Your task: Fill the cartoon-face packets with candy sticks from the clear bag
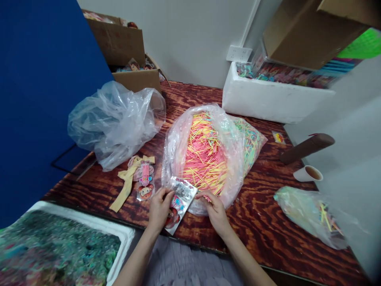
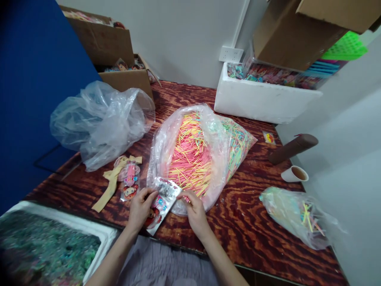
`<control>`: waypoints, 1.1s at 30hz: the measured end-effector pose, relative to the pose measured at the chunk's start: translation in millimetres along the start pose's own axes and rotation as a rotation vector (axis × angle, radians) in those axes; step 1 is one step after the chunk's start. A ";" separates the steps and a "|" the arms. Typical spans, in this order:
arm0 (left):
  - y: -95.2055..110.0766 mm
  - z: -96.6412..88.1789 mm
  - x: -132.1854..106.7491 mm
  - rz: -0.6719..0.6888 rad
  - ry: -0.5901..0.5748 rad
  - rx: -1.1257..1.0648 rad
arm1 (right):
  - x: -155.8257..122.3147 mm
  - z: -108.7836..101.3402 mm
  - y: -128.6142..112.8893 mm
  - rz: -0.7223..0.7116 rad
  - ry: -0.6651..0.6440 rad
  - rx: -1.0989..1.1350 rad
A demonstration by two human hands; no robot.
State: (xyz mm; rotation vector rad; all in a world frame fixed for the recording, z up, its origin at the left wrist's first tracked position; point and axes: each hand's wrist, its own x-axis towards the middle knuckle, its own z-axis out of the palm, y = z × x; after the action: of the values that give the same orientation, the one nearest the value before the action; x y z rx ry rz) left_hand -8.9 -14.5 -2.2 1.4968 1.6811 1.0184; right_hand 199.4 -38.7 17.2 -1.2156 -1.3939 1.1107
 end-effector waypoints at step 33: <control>30.6 -4.7 4.8 -0.247 -0.089 -0.628 | -3.6 1.2 4.7 0.049 0.005 0.016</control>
State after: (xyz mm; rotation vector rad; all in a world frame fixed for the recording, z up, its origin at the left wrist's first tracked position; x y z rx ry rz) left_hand 1.1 -9.0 27.0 0.8882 1.2734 1.1774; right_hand 199.1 -42.0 12.1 -1.2463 -1.3548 1.1500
